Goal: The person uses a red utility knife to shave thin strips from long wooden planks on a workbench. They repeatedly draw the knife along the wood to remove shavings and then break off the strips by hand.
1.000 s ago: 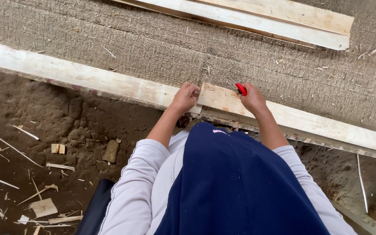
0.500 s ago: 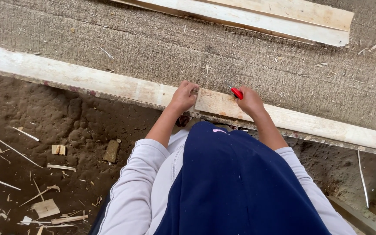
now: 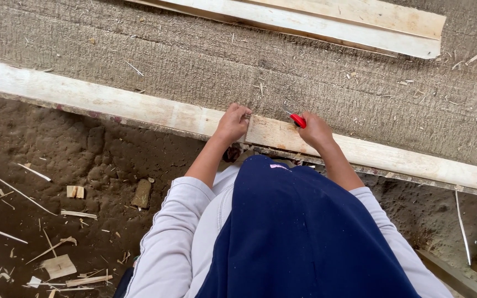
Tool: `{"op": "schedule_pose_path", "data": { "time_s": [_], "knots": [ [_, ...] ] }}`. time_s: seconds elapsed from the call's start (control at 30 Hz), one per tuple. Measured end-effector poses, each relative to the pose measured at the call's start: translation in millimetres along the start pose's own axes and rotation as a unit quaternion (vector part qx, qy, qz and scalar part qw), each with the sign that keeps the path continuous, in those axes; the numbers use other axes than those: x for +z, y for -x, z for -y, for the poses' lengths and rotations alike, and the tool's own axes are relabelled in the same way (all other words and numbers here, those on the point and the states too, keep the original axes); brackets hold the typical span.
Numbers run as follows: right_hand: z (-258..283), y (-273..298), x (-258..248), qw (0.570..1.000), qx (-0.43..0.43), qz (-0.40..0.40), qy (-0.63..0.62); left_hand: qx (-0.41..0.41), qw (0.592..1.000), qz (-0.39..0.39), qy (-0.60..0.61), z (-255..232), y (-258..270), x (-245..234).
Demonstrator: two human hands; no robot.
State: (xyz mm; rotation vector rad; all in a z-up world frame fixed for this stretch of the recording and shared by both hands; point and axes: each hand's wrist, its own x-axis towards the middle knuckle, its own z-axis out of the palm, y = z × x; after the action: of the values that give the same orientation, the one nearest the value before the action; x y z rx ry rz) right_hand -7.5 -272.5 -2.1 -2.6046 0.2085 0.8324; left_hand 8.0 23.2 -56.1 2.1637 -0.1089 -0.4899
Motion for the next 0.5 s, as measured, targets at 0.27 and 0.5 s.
{"op": "schedule_pose_path", "data": {
  "time_s": [0.27,0.5],
  "knots": [
    [2,-8,-2,0.997,0.003,-0.028,-0.069,-0.078,0.991,0.005,0.110,-13,-4,4],
    [14,11,-41,0.976,0.007,-0.178,-0.126,-0.091,0.925,-0.366,0.036,-39,-38,-84]
  ]
}}
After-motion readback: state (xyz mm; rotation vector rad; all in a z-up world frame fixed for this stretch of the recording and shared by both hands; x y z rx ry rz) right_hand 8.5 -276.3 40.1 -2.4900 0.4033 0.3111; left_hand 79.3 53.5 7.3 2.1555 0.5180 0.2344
